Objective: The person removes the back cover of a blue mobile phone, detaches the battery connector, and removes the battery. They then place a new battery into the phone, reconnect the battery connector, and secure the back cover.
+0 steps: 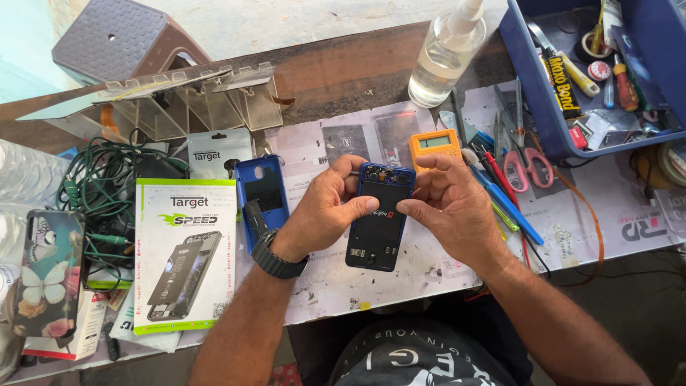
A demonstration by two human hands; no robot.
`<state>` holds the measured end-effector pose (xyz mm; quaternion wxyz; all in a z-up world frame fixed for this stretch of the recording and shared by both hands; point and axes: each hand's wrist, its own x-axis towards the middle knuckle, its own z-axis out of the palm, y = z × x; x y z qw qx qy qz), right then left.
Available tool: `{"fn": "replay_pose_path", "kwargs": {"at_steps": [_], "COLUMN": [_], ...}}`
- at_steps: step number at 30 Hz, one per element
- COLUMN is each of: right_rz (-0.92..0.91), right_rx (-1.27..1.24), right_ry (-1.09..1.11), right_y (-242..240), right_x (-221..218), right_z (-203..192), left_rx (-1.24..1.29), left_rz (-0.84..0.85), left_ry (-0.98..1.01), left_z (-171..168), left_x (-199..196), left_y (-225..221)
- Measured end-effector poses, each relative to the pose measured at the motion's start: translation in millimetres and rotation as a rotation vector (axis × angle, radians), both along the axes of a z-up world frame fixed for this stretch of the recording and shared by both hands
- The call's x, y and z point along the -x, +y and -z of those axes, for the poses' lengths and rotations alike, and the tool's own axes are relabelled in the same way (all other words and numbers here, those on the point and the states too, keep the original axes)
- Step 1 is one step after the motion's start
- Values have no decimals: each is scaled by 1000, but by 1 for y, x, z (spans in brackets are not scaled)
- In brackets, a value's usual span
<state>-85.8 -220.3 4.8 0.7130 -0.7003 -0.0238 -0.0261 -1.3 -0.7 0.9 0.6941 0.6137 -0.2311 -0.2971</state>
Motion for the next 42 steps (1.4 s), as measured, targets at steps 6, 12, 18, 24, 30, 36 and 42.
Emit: {"fn": "replay_pose_path", "kwargs": {"at_steps": [6, 12, 18, 24, 30, 36, 42], "right_rz": [-8, -83, -94, -77, -53, -13, 237], "right_rx": [-128, -147, -190, -244, -439, -247, 519], "right_ry": [72, 39, 70, 183, 172, 172, -22], "right_y": [-3, 0, 16, 19, 29, 37, 15], "right_x": [4, 15, 18, 9, 11, 10, 19], "right_z": [0, -4, -5, -1, 6, 10, -17], "left_rx": [126, 318, 291, 328, 434, 366, 383], "left_rz": [-27, -98, -194, -290, -100, -17, 13], "left_ry": [138, 325, 229, 186, 164, 500, 497], "left_z": [2, -1, 0, 7, 0, -3, -4], "left_x": [-1, -2, -2, -2, 3, 10, 11], "left_y": [1, 3, 2, -2, -1, -2, -9]}}
